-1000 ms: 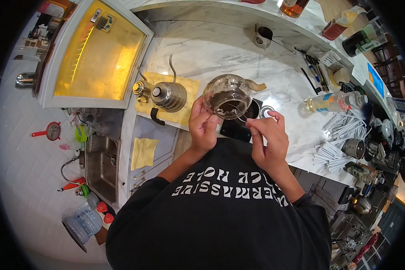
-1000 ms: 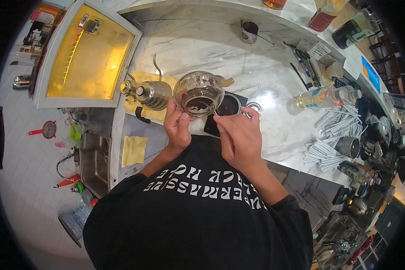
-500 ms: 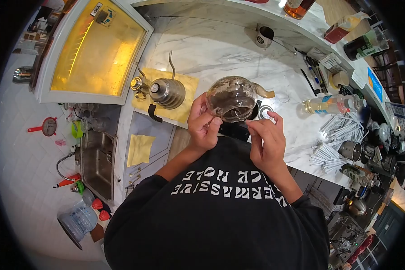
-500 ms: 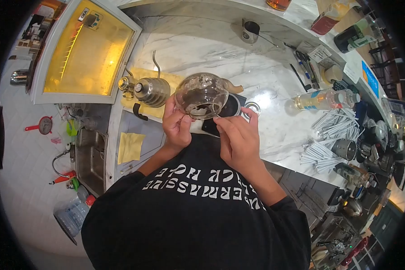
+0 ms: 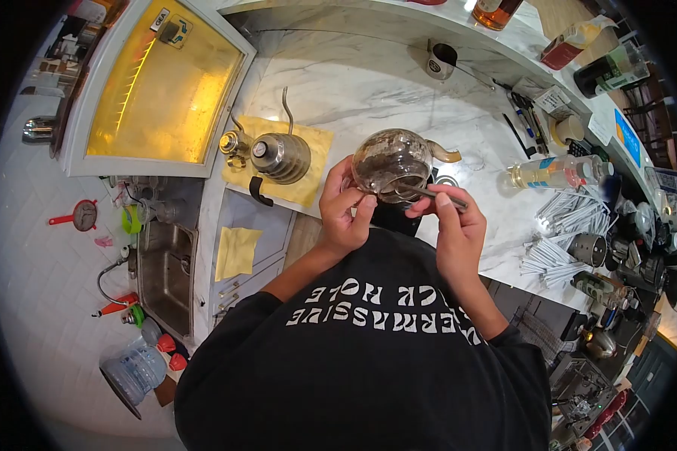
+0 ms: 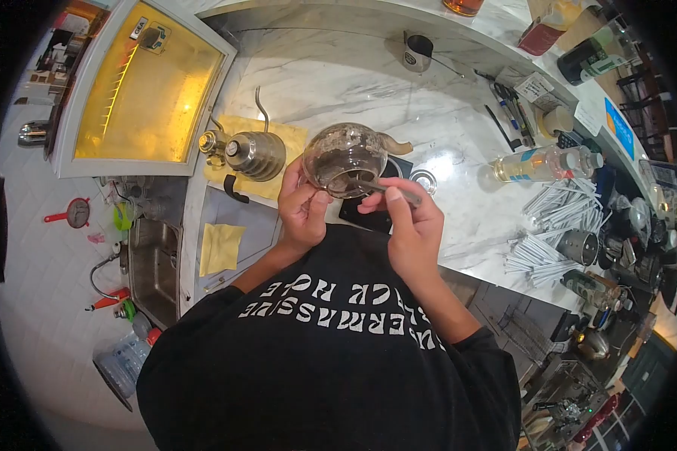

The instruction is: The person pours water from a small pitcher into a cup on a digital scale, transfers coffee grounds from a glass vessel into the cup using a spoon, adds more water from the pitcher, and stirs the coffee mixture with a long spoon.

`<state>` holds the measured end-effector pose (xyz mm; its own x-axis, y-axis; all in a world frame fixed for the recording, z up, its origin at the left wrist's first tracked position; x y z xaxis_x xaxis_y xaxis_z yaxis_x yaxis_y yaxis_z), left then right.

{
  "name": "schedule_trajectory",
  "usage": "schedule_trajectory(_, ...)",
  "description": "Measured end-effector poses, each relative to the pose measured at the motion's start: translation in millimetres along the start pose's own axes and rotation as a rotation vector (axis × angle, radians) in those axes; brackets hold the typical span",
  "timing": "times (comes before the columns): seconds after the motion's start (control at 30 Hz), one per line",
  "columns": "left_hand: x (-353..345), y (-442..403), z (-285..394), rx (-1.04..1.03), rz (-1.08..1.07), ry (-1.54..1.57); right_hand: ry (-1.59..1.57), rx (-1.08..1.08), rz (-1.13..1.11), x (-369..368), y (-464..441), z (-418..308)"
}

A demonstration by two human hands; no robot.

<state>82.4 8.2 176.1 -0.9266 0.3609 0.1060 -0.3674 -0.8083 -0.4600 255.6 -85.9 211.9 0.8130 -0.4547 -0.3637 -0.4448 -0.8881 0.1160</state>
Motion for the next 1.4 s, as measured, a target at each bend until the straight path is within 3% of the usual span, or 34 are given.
schedule_trajectory(0.3, 4, -2, -7, 0.049, 0.112, -0.067, 0.035, 0.098, 0.116, 18, -3, -15)
schedule_trajectory(0.43, 10, 4, -20, 0.204, 0.204, -0.018, 0.090, 0.136, 0.203, 40, -1, -10)
schedule_trajectory(0.57, 12, 4, -28, 0.241, 0.242, -0.012, 0.335, 0.188, 0.266, 54, 3, 6)
schedule_trajectory(0.77, 8, 4, -28, 0.255, 0.232, 0.007, 1.017, 0.630, 0.044, 34, 7, 5)
schedule_trajectory(1.07, 9, 5, -27, 0.186, 0.171, 0.003, 0.696, 0.716, 0.068, 14, 18, -59)
schedule_trajectory(1.4, 0, -6, 8, 0.085, 0.058, 0.038, 0.905, 0.688, -0.171, -22, 3, -37)
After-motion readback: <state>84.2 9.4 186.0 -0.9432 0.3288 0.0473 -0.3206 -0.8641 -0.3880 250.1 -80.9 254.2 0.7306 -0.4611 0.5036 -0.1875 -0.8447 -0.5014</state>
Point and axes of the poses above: each hand's wrist, its own y-axis away from the middle knuckle, its own x-axis out of the back of the hand, z = x × y, the point moved 6 cm from there along -y, towards the middle knuckle, and after that the axes turned 1 degree about z, right-handed, at the moved point
